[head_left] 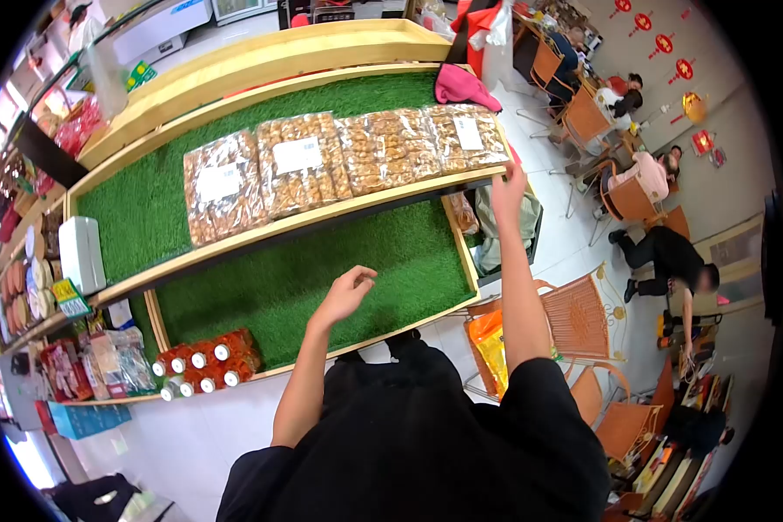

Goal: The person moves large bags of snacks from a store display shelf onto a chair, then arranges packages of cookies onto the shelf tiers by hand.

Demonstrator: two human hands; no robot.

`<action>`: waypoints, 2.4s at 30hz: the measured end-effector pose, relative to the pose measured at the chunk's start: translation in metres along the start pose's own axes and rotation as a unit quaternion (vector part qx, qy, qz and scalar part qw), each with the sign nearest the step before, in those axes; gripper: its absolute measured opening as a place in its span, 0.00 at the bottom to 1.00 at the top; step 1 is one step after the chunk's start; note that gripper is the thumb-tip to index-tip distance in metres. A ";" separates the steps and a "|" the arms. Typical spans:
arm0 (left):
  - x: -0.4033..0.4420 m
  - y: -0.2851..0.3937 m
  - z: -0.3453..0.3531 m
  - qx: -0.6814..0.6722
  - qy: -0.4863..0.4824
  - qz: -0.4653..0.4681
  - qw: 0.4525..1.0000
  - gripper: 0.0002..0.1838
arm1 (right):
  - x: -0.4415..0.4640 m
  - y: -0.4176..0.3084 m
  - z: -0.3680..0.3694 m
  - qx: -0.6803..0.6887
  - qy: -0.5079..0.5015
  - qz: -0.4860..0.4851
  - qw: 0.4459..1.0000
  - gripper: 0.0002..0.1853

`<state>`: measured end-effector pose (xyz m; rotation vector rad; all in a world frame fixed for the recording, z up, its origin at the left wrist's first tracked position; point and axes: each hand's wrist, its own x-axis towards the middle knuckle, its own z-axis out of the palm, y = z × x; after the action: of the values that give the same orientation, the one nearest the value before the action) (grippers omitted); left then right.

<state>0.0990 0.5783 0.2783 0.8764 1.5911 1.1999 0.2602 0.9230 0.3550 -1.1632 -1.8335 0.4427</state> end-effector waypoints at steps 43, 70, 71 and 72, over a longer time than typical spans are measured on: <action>0.163 0.154 0.094 -0.196 -0.083 0.057 0.975 0.38 | 0.053 -0.070 -0.038 0.099 0.037 -0.016 0.994 0.27; 0.182 0.107 0.044 -0.307 -0.125 0.085 0.940 0.20 | -0.032 -0.101 -0.049 0.109 -0.166 0.014 0.980 0.47; 0.181 0.109 0.046 -0.321 -0.123 0.077 0.936 0.24 | -0.041 -0.094 -0.049 0.131 -0.136 -0.025 0.982 0.46; 0.172 0.120 0.053 -0.307 -0.110 0.077 0.942 0.27 | -0.050 -0.088 -0.051 0.163 -0.147 -0.032 0.975 0.45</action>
<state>0.0965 0.7841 0.3459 0.6948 0.8911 1.5328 0.2631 0.8285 0.4179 -0.8441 -1.9499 0.8807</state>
